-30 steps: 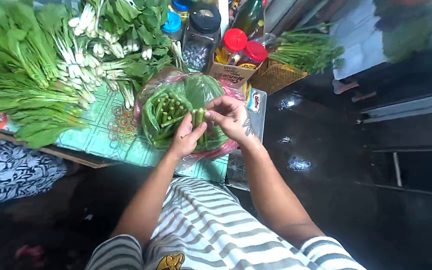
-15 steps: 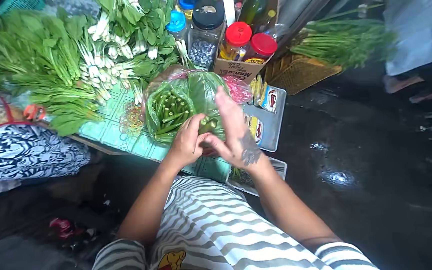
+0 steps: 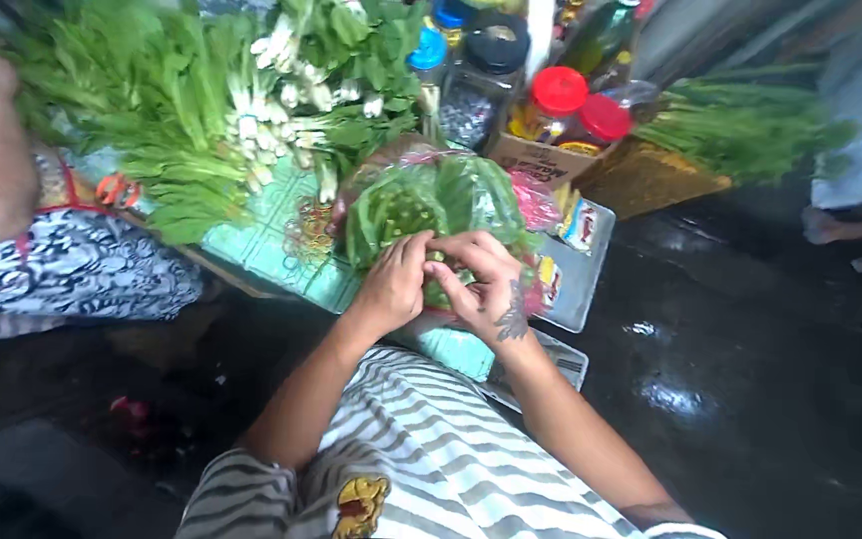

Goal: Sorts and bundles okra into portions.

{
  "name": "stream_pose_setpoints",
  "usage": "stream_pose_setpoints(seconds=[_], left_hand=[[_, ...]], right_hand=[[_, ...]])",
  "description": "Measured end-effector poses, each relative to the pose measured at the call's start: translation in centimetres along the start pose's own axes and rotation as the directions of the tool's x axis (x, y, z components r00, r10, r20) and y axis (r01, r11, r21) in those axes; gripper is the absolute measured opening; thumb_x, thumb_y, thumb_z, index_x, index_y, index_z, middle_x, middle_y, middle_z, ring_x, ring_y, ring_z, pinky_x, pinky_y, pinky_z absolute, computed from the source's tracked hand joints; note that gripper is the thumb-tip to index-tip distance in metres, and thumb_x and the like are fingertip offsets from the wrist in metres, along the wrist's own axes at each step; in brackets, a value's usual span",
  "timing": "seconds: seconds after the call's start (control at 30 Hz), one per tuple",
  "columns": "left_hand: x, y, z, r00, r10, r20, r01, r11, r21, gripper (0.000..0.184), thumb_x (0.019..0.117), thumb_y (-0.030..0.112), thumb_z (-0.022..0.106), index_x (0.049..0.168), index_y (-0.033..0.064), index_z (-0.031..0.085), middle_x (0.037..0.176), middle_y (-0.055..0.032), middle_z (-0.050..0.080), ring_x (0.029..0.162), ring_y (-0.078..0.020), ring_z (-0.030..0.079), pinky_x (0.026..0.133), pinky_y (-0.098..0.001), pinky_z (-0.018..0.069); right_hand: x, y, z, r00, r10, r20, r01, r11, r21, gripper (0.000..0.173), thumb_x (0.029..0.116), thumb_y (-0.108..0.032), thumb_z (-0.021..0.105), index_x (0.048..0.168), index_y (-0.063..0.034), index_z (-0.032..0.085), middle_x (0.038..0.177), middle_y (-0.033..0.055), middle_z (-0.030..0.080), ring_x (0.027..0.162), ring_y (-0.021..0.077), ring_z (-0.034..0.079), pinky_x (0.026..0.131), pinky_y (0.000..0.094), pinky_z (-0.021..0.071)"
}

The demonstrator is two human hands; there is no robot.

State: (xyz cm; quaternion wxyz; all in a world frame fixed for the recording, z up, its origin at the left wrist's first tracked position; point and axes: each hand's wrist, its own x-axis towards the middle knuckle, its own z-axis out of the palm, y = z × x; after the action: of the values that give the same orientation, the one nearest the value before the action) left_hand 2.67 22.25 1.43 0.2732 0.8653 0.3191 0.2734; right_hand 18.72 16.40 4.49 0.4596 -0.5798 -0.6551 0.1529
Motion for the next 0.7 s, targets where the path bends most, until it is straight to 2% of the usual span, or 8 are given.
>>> stream_pose_setpoints(seconds=[0.07,0.17,0.23,0.33,0.4,0.47,0.6,0.7], left_hand=[[-1.5,-1.7,-1.1,0.999,-0.051,0.003,0.051,0.995,-0.087,0.062,0.0880,0.003,0.063,0.146,-0.0042,0.043,0.130,-0.0189,0.062,0.121,-0.0284,0.063,0.104,-0.0449,0.0524],[-3.8,-4.9,-3.4,0.989,-0.125,0.077,0.136,0.977,-0.161,0.042,0.0903,0.008,0.067,0.130,-0.0034,0.059,0.119,-0.0169,0.067,0.116,-0.0275,0.064,0.105,-0.0471,0.0502],[-5.9,-7.4,-4.6,0.966,-0.219,0.136,0.245,0.945,-0.217,0.035,0.0917,0.008,0.065,0.125,-0.0014,0.062,0.116,-0.0145,0.069,0.115,-0.0256,0.064,0.107,-0.0489,0.0475],[-10.0,-12.0,-5.9,0.873,-0.474,0.115,0.478,0.783,-0.397,0.037,0.1011,0.020,0.062,0.132,0.0002,0.055,0.110,-0.0124,0.069,0.101,-0.0194,0.069,0.092,-0.0451,0.0583],[-12.8,-15.3,-6.9,0.796,-0.604,0.039,0.538,0.678,-0.501,0.043,0.1023,0.026,0.061,0.135,0.0004,0.052,0.107,-0.0120,0.069,0.094,-0.0187,0.069,0.086,-0.0428,0.0596],[-15.0,-17.6,-8.2,0.726,-0.687,-0.023,0.541,0.591,-0.599,0.039,0.1026,0.021,0.061,0.136,0.0010,0.052,0.106,-0.0105,0.070,0.094,-0.0187,0.070,0.086,-0.0416,0.0603],[-18.7,-19.4,-10.7,0.600,-0.798,-0.061,0.414,0.375,-0.830,0.034,0.1037,0.013,0.057,0.135,0.0028,0.051,0.107,-0.0116,0.068,0.090,-0.0264,0.072,0.079,-0.0481,0.0650],[-21.0,-19.9,-11.2,0.553,-0.828,-0.094,0.371,0.346,-0.862,0.034,0.1033,0.013,0.057,0.135,0.0030,0.051,0.106,-0.0109,0.068,0.089,-0.0263,0.072,0.076,-0.0468,0.0653]], right_hand=[[0.5,-0.6,1.9,0.998,-0.001,0.057,0.000,1.000,0.017,0.021,0.0944,-0.025,0.073,0.110,-0.0121,0.078,0.105,0.0028,0.070,0.087,0.0093,0.068,0.074,0.0296,0.0614],[1.5,-1.4,5.2,0.979,-0.030,0.201,0.021,0.999,0.049,0.021,0.0930,-0.025,0.074,0.107,-0.0100,0.079,0.104,0.0049,0.070,0.089,0.0104,0.068,0.076,0.0308,0.0617],[2.7,-1.4,7.9,0.933,-0.043,0.358,0.001,0.993,0.116,0.029,0.0936,-0.032,0.073,0.111,-0.0095,0.077,0.106,0.0048,0.070,0.090,0.0105,0.067,0.076,0.0305,0.0606],[4.9,0.3,13.8,0.829,0.078,0.554,-0.162,0.981,0.105,0.051,0.1002,-0.048,0.058,0.133,-0.0095,0.065,0.122,0.0080,0.068,0.100,0.0157,0.068,0.084,0.0382,0.0604],[7.0,2.1,18.8,0.791,0.199,0.579,-0.214,0.976,-0.044,0.046,0.1009,-0.041,0.061,0.132,-0.0075,0.065,0.120,0.0141,0.068,0.105,0.0256,0.068,0.092,0.0483,0.0573],[9.8,4.4,23.8,0.753,0.265,0.603,-0.158,0.961,-0.225,0.037,0.0983,-0.032,0.067,0.125,-0.0059,0.070,0.121,0.0192,0.067,0.114,0.0345,0.065,0.101,0.0553,0.0526],[16.8,7.6,29.6,0.769,0.337,0.543,0.058,0.809,-0.584,0.033,0.0937,-0.026,0.066,0.124,-0.0133,0.071,0.133,0.0209,0.061,0.128,0.0442,0.053,0.097,0.0647,0.0501],[19.3,9.4,31.3,0.675,0.388,0.628,0.104,0.792,-0.602,0.048,0.0899,-0.039,0.072,0.128,-0.0092,0.069,0.139,0.0236,0.057,0.133,0.0466,0.050,0.100,0.0670,0.0484]])
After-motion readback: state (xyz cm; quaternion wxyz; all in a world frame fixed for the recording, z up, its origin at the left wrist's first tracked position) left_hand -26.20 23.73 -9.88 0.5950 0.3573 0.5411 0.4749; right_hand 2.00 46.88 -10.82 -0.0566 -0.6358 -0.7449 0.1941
